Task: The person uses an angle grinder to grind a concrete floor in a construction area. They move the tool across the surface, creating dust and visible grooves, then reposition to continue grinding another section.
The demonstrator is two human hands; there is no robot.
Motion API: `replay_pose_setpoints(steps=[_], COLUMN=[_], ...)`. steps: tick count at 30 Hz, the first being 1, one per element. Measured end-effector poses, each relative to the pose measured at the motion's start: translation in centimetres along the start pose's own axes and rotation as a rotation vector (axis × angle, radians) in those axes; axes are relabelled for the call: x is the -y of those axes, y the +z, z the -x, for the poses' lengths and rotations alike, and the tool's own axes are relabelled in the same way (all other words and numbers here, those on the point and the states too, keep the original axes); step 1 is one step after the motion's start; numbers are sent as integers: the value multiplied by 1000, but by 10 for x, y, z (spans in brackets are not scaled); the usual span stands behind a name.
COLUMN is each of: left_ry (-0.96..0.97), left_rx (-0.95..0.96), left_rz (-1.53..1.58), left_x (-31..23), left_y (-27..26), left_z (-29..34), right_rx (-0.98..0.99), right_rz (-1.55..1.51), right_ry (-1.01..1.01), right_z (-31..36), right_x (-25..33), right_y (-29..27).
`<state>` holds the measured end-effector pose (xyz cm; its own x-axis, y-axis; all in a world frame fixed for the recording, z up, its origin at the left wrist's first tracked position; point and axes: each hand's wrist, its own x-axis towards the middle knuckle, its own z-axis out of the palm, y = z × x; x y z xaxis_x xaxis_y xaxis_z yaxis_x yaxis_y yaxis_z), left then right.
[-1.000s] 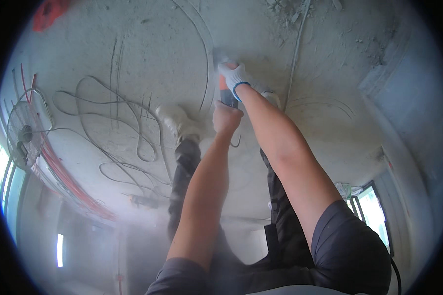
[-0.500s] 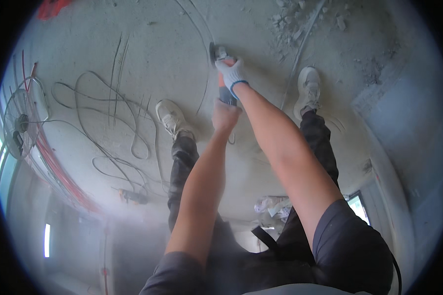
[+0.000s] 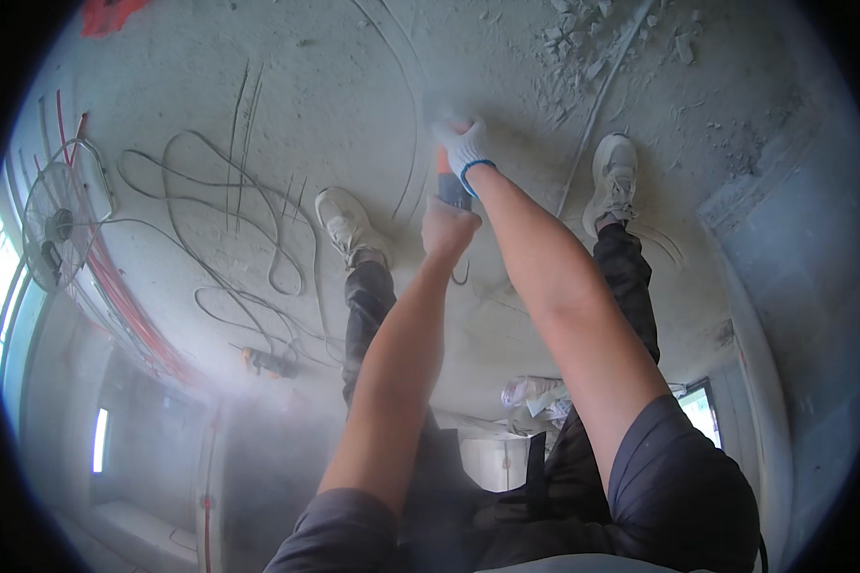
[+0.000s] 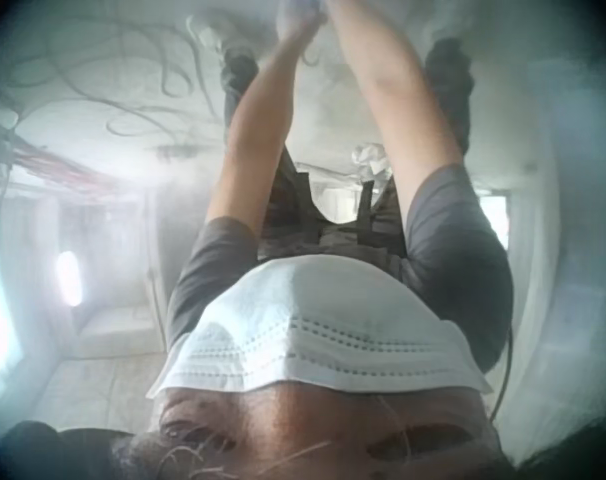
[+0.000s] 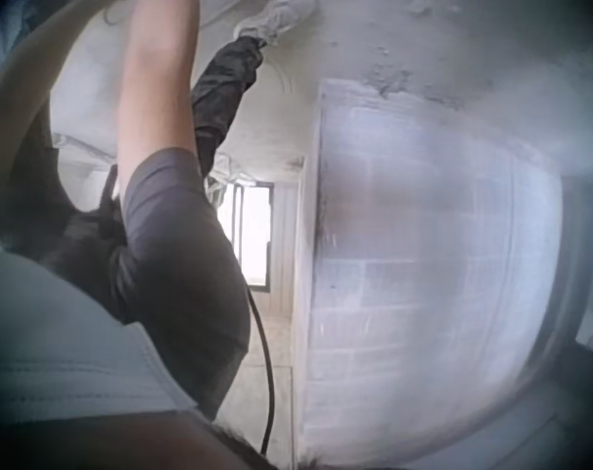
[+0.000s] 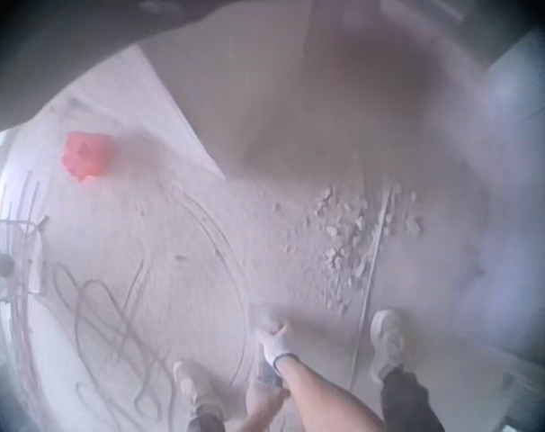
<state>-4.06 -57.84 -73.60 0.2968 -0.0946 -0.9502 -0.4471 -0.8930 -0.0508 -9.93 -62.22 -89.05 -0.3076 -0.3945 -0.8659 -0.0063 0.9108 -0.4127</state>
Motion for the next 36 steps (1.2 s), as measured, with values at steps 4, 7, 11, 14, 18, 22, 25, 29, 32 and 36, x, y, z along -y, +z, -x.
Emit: replay_pose_setpoints(steps=[4, 7, 11, 14, 18, 22, 25, 29, 32, 36], left_ry=[-33, -18, 7, 39, 59, -6, -4, -9, -2, -6], left_rx=[1, 7, -29, -64, -30, 25, 38, 36, 44, 43], left_rz=[-10, 13, 28, 83, 100, 124, 134, 131, 149, 173], left_x=[-2, 1, -7, -14, -20, -18, -19, -28, -29, -24], left_y=[-6, -5, -4, -4, -3, -8, -7, -4, -2, -4], left_z=[-2, -5, -6, -6, -5, -11, -14, -12, -16, -20], right_rx=[100, 2, 48, 154, 83, 72, 40, 31, -24, 123], right_rz=[-7, 96, 94, 54, 125, 189, 231, 237, 264, 281], right_ry=[43, 13, -20, 14, 10, 80, 87, 18, -7, 10], right_z=[-1, -7, -24, -32, -32, -3, 6, -4, -10, -2], right_x=[3, -3, -6, 5, 20, 60, 79, 72, 68, 81], right_y=[2, 7, 6, 2, 0, -1, -3, -11, -5, -10])
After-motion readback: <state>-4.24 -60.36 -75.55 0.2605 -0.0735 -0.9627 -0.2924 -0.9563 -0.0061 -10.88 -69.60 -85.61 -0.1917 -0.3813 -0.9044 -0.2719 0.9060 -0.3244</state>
